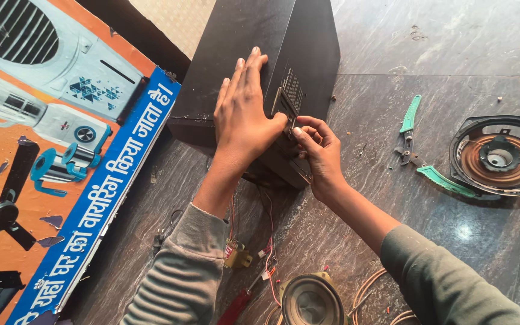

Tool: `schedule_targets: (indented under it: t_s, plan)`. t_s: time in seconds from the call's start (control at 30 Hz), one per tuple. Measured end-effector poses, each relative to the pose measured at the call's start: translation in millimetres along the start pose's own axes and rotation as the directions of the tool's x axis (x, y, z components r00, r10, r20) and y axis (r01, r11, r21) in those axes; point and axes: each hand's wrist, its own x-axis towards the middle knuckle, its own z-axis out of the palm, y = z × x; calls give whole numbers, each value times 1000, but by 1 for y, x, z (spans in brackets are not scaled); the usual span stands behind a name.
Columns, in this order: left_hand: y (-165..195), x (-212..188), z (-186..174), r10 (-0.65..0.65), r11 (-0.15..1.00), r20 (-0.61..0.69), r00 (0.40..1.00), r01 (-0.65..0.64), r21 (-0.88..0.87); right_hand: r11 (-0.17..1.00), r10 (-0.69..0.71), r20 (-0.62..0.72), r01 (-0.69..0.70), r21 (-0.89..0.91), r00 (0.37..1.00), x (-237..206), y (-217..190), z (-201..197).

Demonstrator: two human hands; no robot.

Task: The person sits on the floor and works on a black rectangular electronics enclosure. They connect wires to a circuit board, test a speaker, and use a screwdriver to tighten screws on the enclosure. The person repeatedly repositions the enclosure and adjusts components during the process.

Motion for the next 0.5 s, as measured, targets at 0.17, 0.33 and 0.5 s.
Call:
schedule_targets:
  t_s: [0.17,0.33,0.5]
  plan:
    - [-1,1,1,-69,995,19,997,71,-76,995,-23,-4,22,-98,1000,3,-2,0]
    - [-2,3,1,-60,995,4,998,60,-76,998,12,-6,-12,-69,1000,5,-2,1]
    - [-4,3,3,-65,993,-14,998,63,-102,998,11,12,-11,-55,1000,5,-1,-1]
